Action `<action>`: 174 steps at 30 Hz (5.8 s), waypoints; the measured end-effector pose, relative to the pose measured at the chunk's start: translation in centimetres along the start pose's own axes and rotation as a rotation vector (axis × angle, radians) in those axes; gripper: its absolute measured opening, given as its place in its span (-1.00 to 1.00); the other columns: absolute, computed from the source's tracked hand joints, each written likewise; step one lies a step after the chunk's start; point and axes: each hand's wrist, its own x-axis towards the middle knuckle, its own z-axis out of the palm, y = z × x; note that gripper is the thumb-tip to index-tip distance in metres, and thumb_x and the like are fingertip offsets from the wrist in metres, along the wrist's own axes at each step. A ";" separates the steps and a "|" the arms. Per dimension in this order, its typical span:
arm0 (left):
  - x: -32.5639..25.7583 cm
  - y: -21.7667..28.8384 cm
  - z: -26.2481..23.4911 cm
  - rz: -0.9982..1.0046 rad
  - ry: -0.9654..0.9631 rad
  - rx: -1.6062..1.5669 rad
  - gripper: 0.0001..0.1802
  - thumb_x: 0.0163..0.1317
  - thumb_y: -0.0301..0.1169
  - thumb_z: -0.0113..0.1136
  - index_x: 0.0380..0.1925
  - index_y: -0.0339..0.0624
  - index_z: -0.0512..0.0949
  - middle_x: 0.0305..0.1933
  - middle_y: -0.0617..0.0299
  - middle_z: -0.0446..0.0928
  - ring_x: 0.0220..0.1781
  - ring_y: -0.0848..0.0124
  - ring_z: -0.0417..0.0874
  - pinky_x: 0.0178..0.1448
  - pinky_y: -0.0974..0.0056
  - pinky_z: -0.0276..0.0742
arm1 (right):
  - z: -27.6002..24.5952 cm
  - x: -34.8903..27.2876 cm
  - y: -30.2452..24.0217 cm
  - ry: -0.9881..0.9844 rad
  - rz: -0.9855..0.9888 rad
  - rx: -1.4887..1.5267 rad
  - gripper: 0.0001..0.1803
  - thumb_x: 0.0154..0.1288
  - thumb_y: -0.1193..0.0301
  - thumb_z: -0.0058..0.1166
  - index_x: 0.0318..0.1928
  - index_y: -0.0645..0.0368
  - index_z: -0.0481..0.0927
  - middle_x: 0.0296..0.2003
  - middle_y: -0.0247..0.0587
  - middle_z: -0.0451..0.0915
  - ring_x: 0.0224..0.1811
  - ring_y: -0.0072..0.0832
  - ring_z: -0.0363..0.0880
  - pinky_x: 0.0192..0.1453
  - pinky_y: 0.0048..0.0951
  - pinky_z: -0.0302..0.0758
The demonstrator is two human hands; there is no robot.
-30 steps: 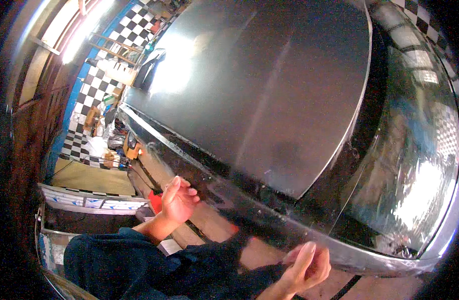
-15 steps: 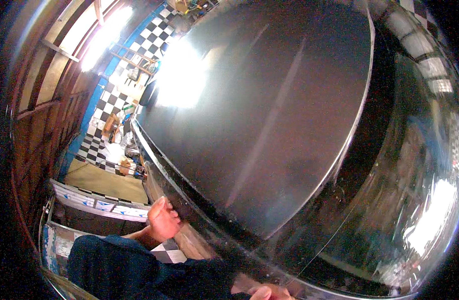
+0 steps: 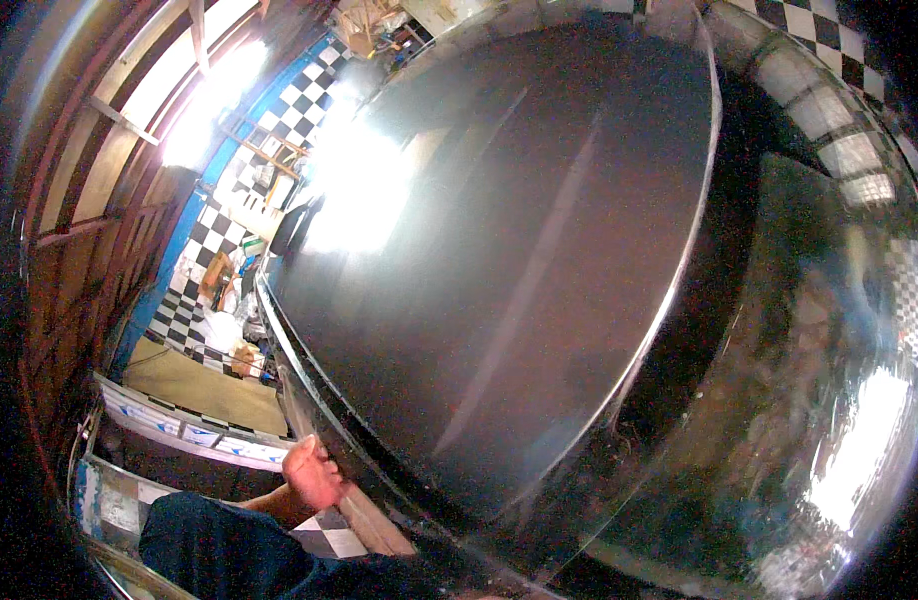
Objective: The person applies a transparent protective film to the hood of a dark gray car. They use a squeegee to smooth the film, spray liquid from a bottle, and use a small tool to trim the edges. The person repeatedly smooths and adjusts the film to remove bubbles and ensure adhesion.
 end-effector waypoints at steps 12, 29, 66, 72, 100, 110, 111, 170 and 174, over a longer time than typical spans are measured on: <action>0.9 -0.1 -2.4 0.044 -0.306 -0.235 -0.70 0.27 -0.13 0.04 -0.48 -0.08 0.52 -0.43 0.23 0.53 -0.38 0.29 0.52 -0.28 0.18 0.47 | -1.2 0.8 0.9 -0.039 0.022 0.040 -0.71 0.40 0.30 0.04 -0.45 0.18 0.45 -0.59 -0.25 0.49 -0.64 -0.51 0.37 -0.48 -0.42 0.36; 1.5 -0.6 -4.3 -0.063 -0.255 -0.371 -0.77 0.23 -0.20 0.08 -0.44 -0.08 0.56 -0.38 0.16 0.60 -0.33 0.14 0.63 -0.22 0.01 0.49 | -1.5 0.8 1.0 -0.095 0.015 0.057 -0.72 0.40 0.28 0.05 -0.40 0.19 0.44 -0.54 -0.21 0.49 -0.58 -0.49 0.38 -0.42 -0.41 0.36; 0.6 -0.3 -1.0 0.002 0.028 -0.120 -0.71 0.16 -0.08 0.23 -0.45 -0.03 0.51 -0.47 0.17 0.52 -0.37 0.21 0.56 -0.23 0.01 0.51 | -0.9 -1.7 -0.8 -0.055 0.079 0.159 -0.73 0.40 0.25 0.05 -0.29 0.21 0.40 -0.43 -0.13 0.48 -0.45 -0.45 0.42 -0.28 -0.41 0.37; 0.1 0.1 0.7 0.038 -0.335 -0.091 -0.77 0.27 -0.19 0.16 -0.33 -0.11 0.52 -0.34 0.12 0.60 -0.31 0.11 0.71 -0.26 -0.03 0.68 | 3.5 -2.5 0.7 0.445 -0.104 0.161 -0.62 0.48 0.35 -0.11 -0.56 0.16 0.33 -0.77 -0.37 0.31 -0.83 -0.65 0.19 -0.75 -0.59 0.08; 25.5 28.0 -4.8 1.090 -0.056 0.957 -0.51 0.24 -0.06 0.19 -0.33 -0.39 0.47 -0.15 -0.24 0.47 -0.11 -0.12 0.55 -0.03 -0.04 0.47 | 14.6 0.1 -12.4 0.280 -0.431 -0.377 -0.72 0.33 0.45 0.12 0.03 0.23 0.54 -0.28 -0.30 0.57 -0.29 -0.58 0.51 -0.20 -0.51 0.50; 2.5 13.1 0.6 1.248 -0.387 0.447 -0.60 0.08 -0.53 0.12 -0.04 -0.38 0.37 -0.08 -0.17 0.38 -0.05 -0.06 0.38 0.00 -0.04 0.39 | 26.3 3.0 -20.7 0.003 -0.232 -0.149 -0.62 0.35 0.23 0.13 -0.01 0.25 0.44 -0.15 -0.22 0.55 -0.10 -0.51 0.50 0.08 -0.39 0.41; 2.4 13.1 0.5 1.296 -0.458 0.438 -0.49 0.08 -0.47 0.20 0.06 -0.37 0.35 -0.02 -0.14 0.38 0.01 -0.05 0.39 0.08 0.00 0.40 | 24.9 4.3 -21.1 -0.084 -0.178 -0.088 -0.66 0.35 0.23 0.13 -0.05 0.22 0.45 -0.22 -0.27 0.55 -0.17 -0.54 0.50 -0.01 -0.43 0.43; 32.4 20.8 -20.8 1.299 0.471 0.647 -0.58 0.51 -0.16 -0.19 0.15 -0.18 0.45 0.22 0.10 0.43 0.27 0.12 0.38 0.32 0.10 0.26 | -4.4 21.1 -26.6 -0.268 -0.247 -1.514 -0.11 0.17 -0.26 0.09 0.42 -0.18 0.20 0.21 0.06 0.47 0.24 -0.10 0.47 0.34 -0.21 0.34; 33.0 21.1 -20.4 1.284 0.450 0.681 -0.54 0.51 -0.13 -0.20 0.19 -0.18 0.42 0.26 0.07 0.38 0.29 0.11 0.36 0.31 0.11 0.29 | 5.0 33.5 -31.6 -0.363 -0.519 -1.691 -0.27 0.19 0.04 0.15 0.38 -0.30 0.28 0.06 -0.04 0.60 0.09 -0.12 0.58 0.14 -0.24 0.47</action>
